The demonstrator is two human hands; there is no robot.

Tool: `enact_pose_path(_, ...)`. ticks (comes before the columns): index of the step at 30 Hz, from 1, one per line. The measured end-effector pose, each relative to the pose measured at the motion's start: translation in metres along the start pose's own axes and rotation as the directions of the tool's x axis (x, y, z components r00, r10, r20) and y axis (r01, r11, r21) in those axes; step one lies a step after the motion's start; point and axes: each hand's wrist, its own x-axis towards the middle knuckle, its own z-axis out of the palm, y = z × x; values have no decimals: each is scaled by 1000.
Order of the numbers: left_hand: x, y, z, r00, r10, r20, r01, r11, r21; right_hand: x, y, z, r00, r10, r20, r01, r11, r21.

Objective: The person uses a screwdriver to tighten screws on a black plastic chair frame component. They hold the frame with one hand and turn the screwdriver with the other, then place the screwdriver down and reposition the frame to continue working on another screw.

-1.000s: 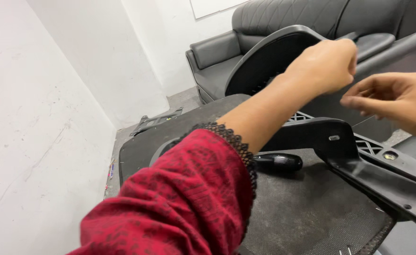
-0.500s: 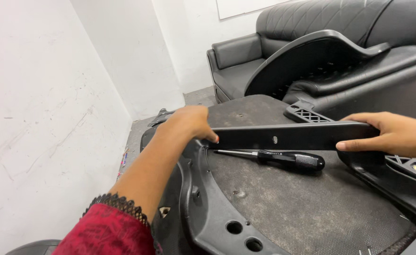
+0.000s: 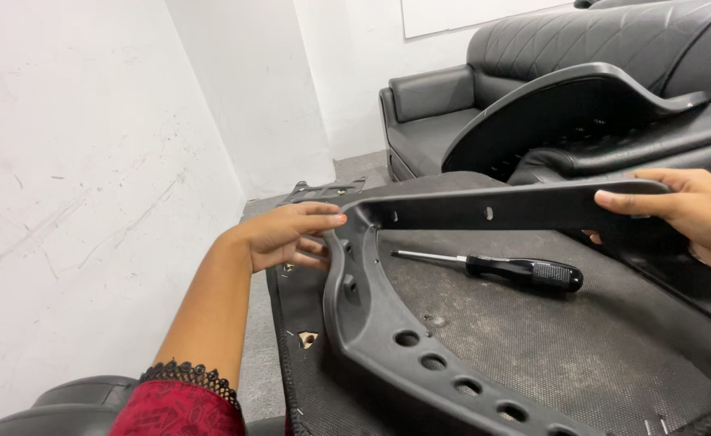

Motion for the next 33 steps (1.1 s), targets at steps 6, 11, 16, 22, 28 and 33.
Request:
enact_pose_path(6, 15, 1, -10, 962, 214, -168, -252, 933, -258, 20, -22, 2, 978, -168, -124, 180, 979, 92)
enact_pose_path(11, 25, 12, -7, 915, 394, -93, -360, 686, -633, 33, -42, -2, 971, -181, -158, 218, 941, 260)
enact_pose_path(16, 52, 37, 22, 927, 318, -197, -374, 811, -450, 46, -58, 8, 905, -256, -341, 366, 877, 312)
enact_pose_path(22, 99, 31, 48, 805, 18, -593, -405, 747, -527, 38, -58, 21, 908, -263, -326, 367, 875, 316)
enact_pose_path(28, 100, 20, 35, 826, -63, -560, -360, 706, -610, 30, -38, 28, 978, -163, -127, 204, 861, 466)
enact_pose_path(33, 86, 25, 35, 837, -10, -548, -411, 650, -640, 16, -22, 26, 999, 13, 45, -32, 882, 470)
